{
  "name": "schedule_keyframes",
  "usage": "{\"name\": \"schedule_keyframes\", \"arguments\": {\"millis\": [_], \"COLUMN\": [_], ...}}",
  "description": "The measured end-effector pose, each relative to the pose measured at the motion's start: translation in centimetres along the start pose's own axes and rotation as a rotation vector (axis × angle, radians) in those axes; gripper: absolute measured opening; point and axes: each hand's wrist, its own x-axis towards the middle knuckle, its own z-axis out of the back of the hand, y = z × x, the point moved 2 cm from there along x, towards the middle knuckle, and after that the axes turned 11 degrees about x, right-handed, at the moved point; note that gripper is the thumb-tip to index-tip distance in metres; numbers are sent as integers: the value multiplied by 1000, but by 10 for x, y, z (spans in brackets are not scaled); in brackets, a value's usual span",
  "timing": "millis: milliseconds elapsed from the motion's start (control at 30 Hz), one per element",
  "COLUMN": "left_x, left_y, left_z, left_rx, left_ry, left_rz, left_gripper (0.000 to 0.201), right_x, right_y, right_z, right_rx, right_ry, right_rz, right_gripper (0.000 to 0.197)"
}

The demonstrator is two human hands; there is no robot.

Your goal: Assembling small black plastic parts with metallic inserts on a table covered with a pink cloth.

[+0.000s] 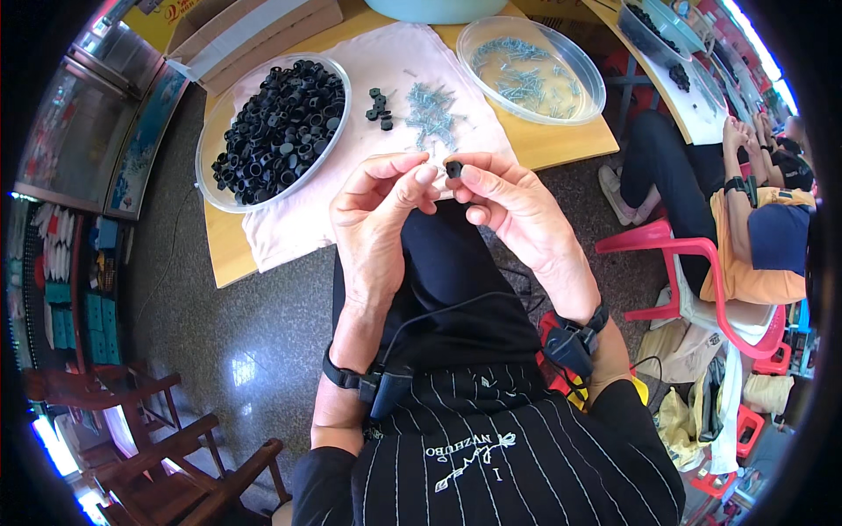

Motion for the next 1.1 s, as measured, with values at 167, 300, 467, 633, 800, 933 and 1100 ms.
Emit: {"name": "schedule_keyframes", "arguments": {"millis": [167,300,467,633,800,933,1100], "left_x": [-5,-6,-10,-14,-10,-1,31], "left_y": [6,6,5,2,8,-15,-53], "left_z": [-2,0,2,3,7,18,74], "left_rx": [24,84,193,377,171,476,1170], "left_ry": [6,-33,-75,-50,122,147,-151], "left_rz": [-24,-43,-149,-297,-99,-20,-297], "left_gripper": [13,13,14,13,18,28,19], "right_x": [-2,-3,-4,-5,-8,-3,-1], "right_y": [-4,-5,-7,-11,-7,-9,-8], "right_z": [-6,-7,-10,-15,-7,-3,2], "right_rx": [8,-3,-41,-114,-119,-150,-152], "right_ry": [27,24,3,2,-12,-46,-51], "right_rz": [-19,-19,8,67,81,128,155], "right_gripper": [25,26,24,21,20,20,18]}}
